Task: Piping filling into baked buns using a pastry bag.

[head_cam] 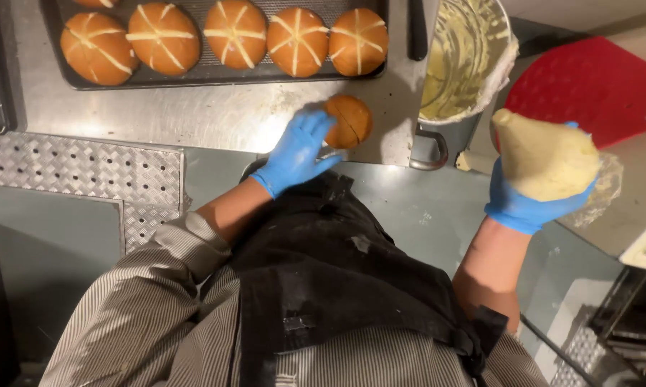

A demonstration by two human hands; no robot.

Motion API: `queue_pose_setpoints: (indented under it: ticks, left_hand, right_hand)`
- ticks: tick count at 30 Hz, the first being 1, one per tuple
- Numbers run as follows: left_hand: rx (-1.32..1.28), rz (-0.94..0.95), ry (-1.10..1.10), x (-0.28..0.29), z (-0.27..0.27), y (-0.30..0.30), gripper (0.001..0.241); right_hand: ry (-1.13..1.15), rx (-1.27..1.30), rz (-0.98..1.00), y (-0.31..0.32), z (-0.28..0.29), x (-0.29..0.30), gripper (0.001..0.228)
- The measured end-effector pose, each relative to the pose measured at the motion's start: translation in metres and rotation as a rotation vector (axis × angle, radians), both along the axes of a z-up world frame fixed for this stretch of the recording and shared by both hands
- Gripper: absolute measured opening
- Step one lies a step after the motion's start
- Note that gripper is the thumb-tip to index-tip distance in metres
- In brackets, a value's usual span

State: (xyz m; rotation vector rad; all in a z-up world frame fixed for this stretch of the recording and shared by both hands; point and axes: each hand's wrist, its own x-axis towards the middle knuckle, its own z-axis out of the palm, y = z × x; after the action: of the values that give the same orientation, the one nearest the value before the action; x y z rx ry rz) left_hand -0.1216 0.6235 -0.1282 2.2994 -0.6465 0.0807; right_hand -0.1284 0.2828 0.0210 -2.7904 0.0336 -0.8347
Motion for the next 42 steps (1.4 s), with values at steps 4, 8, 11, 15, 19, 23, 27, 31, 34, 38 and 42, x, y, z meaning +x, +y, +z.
queue_pose_setpoints:
  ticks: [4, 8, 11, 15, 19, 23, 27, 31, 34, 38, 42]
  left_hand:
    - [0.100, -0.067, -0.031, 0.000, 0.001, 0.001, 0.067]
    - [0.148, -0.086, -0.047, 0.000, 0.000, 0.000, 0.059]
    - [0.143, -0.093, 0.041, -0.003, -0.006, -0.002, 0.058]
    - [0.060, -0.046, 0.114, -0.011, -0.007, -0.009, 0.064]
    - [0.035, -0.034, 0.150, -0.018, -0.001, -0.011, 0.071]
    - [0.095, -0.063, 0.217, -0.023, -0.009, -0.011, 0.075]
    - [0.068, -0.076, 0.196, -0.024, -0.004, -0.009, 0.075]
    - [-0.061, -0.052, 0.228, -0.028, -0.002, -0.010, 0.069]
    - [-0.343, 0.086, 0.365, -0.034, -0.016, -0.014, 0.054]
    - [-0.780, 0.211, 0.693, -0.041, -0.055, -0.019, 0.033]
    - [-1.000, 0.210, 0.805, -0.043, -0.065, -0.020, 0.026]
  right_hand:
    - [0.020, 0.254, 0.104, 0.027, -0.008, 0.009, 0.040]
    - [0.105, 1.246, 0.227, 0.000, -0.051, 0.001, 0.051]
    - [0.170, 2.062, 0.200, -0.012, -0.078, 0.006, 0.056]
    - [0.190, 2.094, 0.091, 0.006, -0.085, 0.010, 0.051]
    - [0.151, 2.031, 0.092, 0.008, -0.116, 0.013, 0.048]
    - [0.152, 2.021, 0.259, 0.025, -0.131, 0.022, 0.037]
    - [0.223, 1.643, 0.334, 0.062, -0.119, 0.026, 0.032]
    - [0.314, 1.606, 0.546, 0.077, -0.110, 0.031, 0.041]
    - [0.410, 1.388, 0.605, 0.073, -0.131, 0.040, 0.049]
    - [0.324, 1.287, 0.716, 0.071, -0.146, 0.041, 0.041]
    - [0.313, 1.274, 0.722, 0.077, -0.145, 0.045, 0.039]
